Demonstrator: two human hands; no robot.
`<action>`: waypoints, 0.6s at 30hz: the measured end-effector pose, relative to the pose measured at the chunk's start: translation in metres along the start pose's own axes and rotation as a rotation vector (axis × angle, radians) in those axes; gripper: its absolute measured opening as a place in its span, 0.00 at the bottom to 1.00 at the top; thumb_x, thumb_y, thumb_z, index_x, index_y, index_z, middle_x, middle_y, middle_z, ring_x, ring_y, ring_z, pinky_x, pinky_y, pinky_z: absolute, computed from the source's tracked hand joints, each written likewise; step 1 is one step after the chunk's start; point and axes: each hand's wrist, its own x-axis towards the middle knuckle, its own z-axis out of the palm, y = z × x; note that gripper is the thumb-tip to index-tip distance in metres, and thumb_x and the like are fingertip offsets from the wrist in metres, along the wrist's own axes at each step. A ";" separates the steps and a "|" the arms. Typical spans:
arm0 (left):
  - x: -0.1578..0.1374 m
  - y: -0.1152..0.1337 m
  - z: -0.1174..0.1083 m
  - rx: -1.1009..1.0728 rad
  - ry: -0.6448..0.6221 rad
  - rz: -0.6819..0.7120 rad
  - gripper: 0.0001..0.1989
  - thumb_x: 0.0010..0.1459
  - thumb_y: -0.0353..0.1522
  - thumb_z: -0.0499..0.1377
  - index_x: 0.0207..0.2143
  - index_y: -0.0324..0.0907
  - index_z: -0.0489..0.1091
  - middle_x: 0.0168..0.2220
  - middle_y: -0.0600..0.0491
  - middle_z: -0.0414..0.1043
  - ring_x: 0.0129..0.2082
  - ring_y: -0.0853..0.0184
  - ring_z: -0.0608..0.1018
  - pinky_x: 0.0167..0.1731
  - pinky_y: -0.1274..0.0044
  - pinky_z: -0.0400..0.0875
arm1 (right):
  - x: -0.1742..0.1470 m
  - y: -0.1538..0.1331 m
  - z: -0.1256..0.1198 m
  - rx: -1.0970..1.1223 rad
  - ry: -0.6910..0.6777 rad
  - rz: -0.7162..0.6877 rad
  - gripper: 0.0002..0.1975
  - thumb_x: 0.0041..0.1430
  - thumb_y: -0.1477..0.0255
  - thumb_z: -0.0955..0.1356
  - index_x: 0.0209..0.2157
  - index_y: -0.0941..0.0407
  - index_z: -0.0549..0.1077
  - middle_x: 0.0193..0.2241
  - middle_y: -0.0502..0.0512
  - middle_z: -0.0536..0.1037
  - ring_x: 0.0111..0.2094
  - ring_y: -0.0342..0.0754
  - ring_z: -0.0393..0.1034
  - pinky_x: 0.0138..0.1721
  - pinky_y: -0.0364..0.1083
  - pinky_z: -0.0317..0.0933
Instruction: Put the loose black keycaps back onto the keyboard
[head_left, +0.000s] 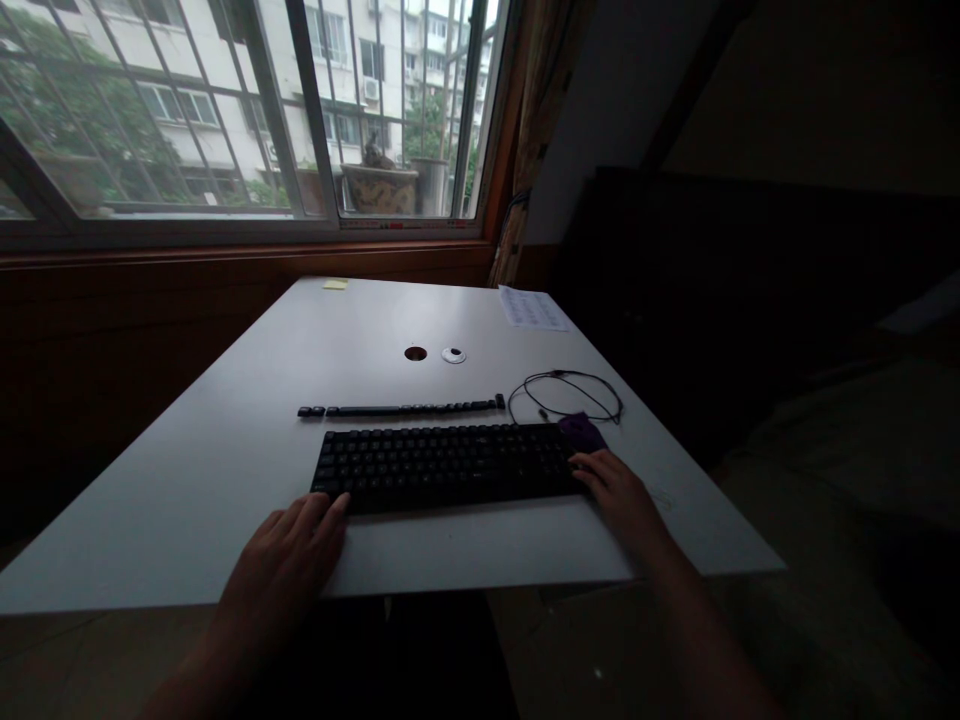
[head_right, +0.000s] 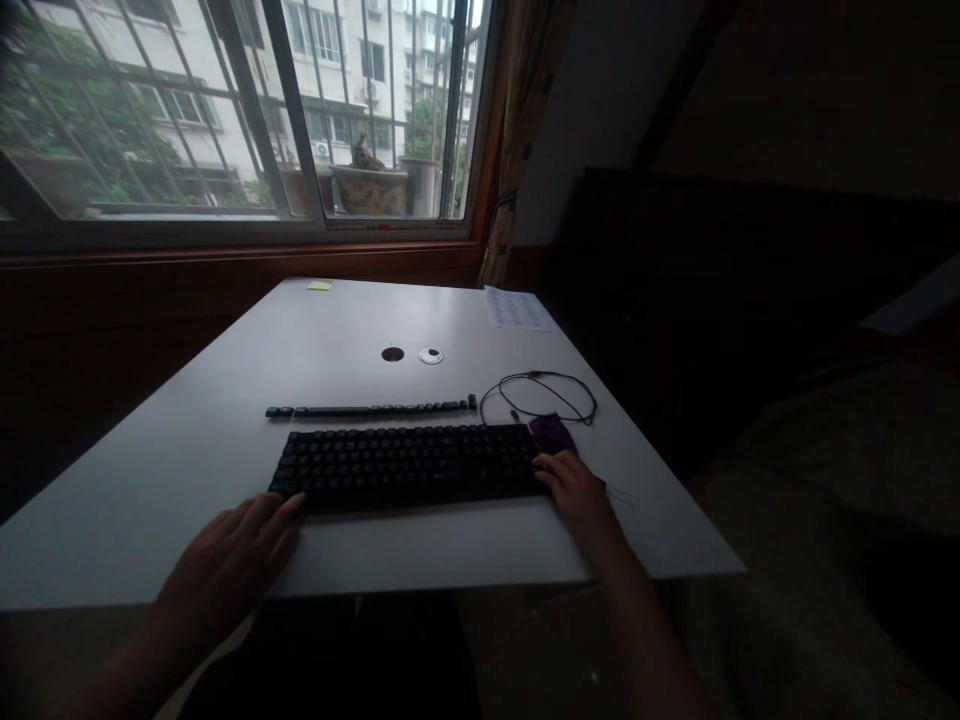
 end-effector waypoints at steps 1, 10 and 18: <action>0.000 0.000 0.000 -0.004 -0.008 0.000 0.16 0.67 0.26 0.53 0.55 0.35 0.70 0.45 0.41 0.73 0.42 0.55 0.76 0.40 0.66 0.71 | 0.000 0.000 0.000 0.000 -0.005 0.000 0.10 0.66 0.64 0.64 0.42 0.50 0.77 0.39 0.55 0.77 0.43 0.53 0.74 0.49 0.52 0.67; -0.005 -0.003 0.002 -0.027 -0.031 0.018 0.21 0.63 0.21 0.51 0.57 0.34 0.69 0.48 0.39 0.71 0.45 0.53 0.76 0.41 0.64 0.73 | 0.006 0.001 -0.008 -0.001 -0.100 -0.009 0.11 0.66 0.64 0.64 0.43 0.49 0.77 0.40 0.55 0.77 0.44 0.53 0.74 0.48 0.52 0.68; -0.005 -0.001 0.004 -0.016 -0.033 0.003 0.21 0.62 0.20 0.52 0.56 0.36 0.70 0.47 0.40 0.72 0.44 0.54 0.75 0.40 0.66 0.74 | 0.007 0.001 -0.013 -0.020 -0.124 -0.060 0.12 0.66 0.62 0.65 0.45 0.50 0.77 0.41 0.56 0.78 0.44 0.54 0.75 0.48 0.53 0.69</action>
